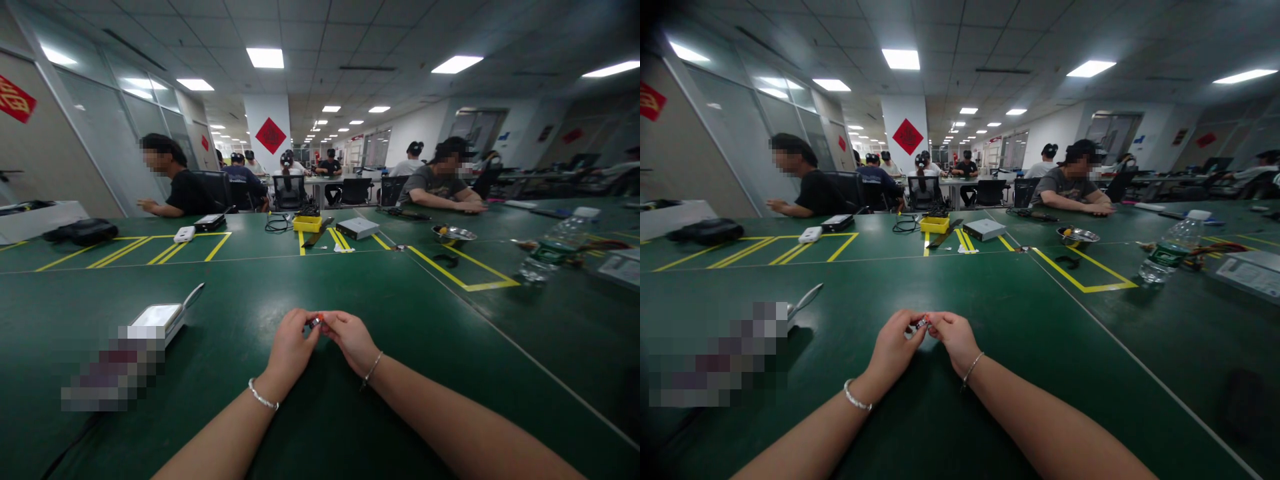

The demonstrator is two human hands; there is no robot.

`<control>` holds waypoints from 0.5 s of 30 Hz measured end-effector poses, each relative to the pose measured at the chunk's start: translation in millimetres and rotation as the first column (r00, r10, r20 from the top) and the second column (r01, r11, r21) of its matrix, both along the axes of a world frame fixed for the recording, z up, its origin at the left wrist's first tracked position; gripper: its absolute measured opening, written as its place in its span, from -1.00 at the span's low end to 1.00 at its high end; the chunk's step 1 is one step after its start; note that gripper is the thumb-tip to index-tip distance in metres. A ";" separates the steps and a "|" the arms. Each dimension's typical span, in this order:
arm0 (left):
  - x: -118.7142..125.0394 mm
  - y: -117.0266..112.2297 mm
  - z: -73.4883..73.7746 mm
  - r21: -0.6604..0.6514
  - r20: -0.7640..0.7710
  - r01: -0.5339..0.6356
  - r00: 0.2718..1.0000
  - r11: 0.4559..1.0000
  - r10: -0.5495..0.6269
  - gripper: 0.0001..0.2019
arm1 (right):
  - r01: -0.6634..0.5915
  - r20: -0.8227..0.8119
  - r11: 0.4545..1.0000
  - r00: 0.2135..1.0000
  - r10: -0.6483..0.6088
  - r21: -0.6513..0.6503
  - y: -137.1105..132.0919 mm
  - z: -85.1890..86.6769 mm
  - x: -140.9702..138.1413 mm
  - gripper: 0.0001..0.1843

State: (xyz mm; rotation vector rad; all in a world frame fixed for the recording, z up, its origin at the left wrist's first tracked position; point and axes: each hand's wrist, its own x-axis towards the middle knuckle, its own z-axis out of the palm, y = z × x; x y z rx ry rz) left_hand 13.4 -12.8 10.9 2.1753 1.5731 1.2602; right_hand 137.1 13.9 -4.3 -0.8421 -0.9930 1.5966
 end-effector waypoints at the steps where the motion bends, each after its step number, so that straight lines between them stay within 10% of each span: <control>1: -0.6 0.3 -0.4 0.005 -0.008 -0.011 1.000 1.000 0.011 -0.87 | -0.004 0.004 1.000 1.000 0.004 -0.004 -0.9 0.4 -0.4 -0.68; 15: -1.6 0.5 -2.1 0.009 -0.106 0.027 0.994 1.000 -0.026 -0.78 | -0.007 0.290 0.996 0.957 -0.020 0.092 6.6 7.9 6.1 -0.77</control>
